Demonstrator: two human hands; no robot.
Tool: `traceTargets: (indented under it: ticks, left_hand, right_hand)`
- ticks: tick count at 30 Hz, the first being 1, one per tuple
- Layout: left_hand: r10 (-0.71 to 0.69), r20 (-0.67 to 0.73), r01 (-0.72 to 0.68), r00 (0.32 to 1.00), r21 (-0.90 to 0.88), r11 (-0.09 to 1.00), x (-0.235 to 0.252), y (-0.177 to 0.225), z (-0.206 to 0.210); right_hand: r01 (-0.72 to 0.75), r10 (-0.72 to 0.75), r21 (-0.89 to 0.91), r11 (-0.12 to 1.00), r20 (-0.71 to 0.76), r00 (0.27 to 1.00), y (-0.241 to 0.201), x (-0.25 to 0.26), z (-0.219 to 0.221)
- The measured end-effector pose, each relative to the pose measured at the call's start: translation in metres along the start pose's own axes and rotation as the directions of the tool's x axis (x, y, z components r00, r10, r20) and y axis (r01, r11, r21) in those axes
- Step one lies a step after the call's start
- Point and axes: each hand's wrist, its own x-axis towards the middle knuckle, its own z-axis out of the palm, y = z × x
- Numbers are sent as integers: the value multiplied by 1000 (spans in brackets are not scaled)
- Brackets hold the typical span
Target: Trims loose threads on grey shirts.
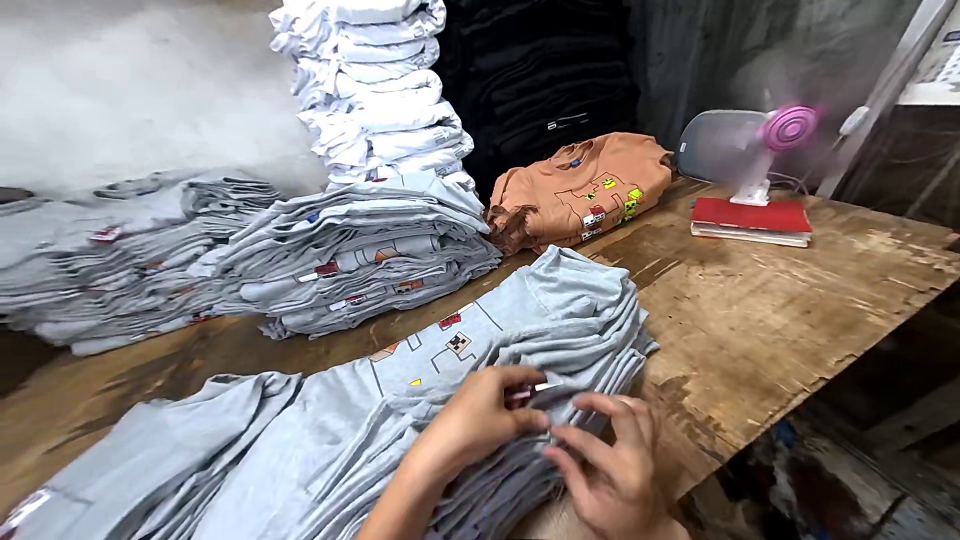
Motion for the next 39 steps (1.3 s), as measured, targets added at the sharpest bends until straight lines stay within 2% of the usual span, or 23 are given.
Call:
traceTargets:
  ticks: [2, 3, 4, 5, 6, 8, 9, 12, 15, 18, 21, 23, 25, 26, 28, 29, 31, 32, 33, 35, 36, 37, 39]
  left_hand:
    - [78, -346, 1, 935, 224, 975, 5, 0, 10]
    - [185, -498, -2, 847, 346, 938, 10, -3, 16]
    - [267, -563, 7, 782, 436, 900, 15, -7, 19]
    - [300, -553, 2, 777, 480, 878, 16, -10, 20]
    - [299, -495, -23, 816, 489, 872, 14, -11, 20]
    - [280, -362, -87, 889, 467, 880, 9, -10, 19]
    - [303, -336, -122, 892, 465, 877, 5, -10, 17]
    - [482, -358, -276, 800, 493, 825, -11, -17, 15]
    - [641, -343, -424, 686, 527, 736, -16, -25, 13]
    - [702, -252, -533, 667, 498, 684, -12, -20, 24]
    - [670, -270, -520, 692, 457, 722, -6, -19, 27]
    - [523, -321, -396, 790, 384, 834, -10, -22, 15]
    - [293, -276, -193, 915, 337, 921, -12, -25, -3]
    - [213, -269, -116, 939, 334, 935, -10, -27, -9]
    - [189, -375, -49, 907, 352, 935, -4, -30, -10]
    - [258, -468, -60, 845, 397, 916, 1, -31, -8]
    - [439, -546, -130, 714, 513, 849, 10, -39, -4]
    - [487, -515, -169, 705, 546, 821, 13, -44, -2]
    - [483, -464, -192, 743, 543, 817, 14, -47, -1]
    - [382, -367, -191, 848, 462, 866, 10, -47, -1]
    - [339, -334, -186, 880, 413, 891, 6, -44, -4]
    - [308, -305, -189, 901, 363, 912, 1, -40, -7]
    - [284, -271, -203, 920, 292, 935, -9, -31, -10]
  right_hand:
    - [57, -55, 151, 987, -16, 998, 1, -2, -1]
    - [106, -109, 215, 971, 3, 994, 2, -1, -6]
    - [134, -144, 258, 957, 20, 989, 1, -1, -11]
    - [122, -131, 262, 957, 15, 991, -2, -1, -13]
    - [70, -70, 204, 976, -7, 997, -5, -1, -14]
    - [-110, 109, -1, 994, -61, 992, -10, 3, -9]
    - [-178, 173, -77, 981, -64, 983, -10, 7, -2]
    - [-280, 279, -6, 960, -63, 958, -8, 7, 5]
    - [-286, 295, 97, 953, -104, 950, -9, 4, 1]
    - [-240, 253, 105, 965, -134, 958, -10, 0, 3]
    - [-90, 96, 137, 986, -34, 995, -7, -2, 0]
    - [40, -47, 112, 993, 67, 997, -5, -4, -1]
    - [80, -75, -37, 996, 125, 989, -6, -3, 4]
    - [73, -62, -77, 994, 137, 989, -6, -1, 8]
    - [69, -85, 111, 991, 149, 985, -2, 6, 7]
    - [65, -127, 283, 957, 207, 970, 1, 13, 1]
    - [-42, -253, 533, 845, 468, 847, 4, 25, -25]
    - [-119, -290, 512, 851, 646, 706, 4, 28, -42]
    - [-188, -261, 404, 895, 817, 514, 2, 32, -59]
    - [-246, -4, 37, 969, 991, 134, -4, 37, -80]
    - [-224, 157, -143, 964, 987, 42, -7, 40, -85]
    - [-193, 284, -273, 942, 958, 31, -8, 42, -89]
    - [-170, 408, -390, 905, 908, 92, -11, 46, -97]
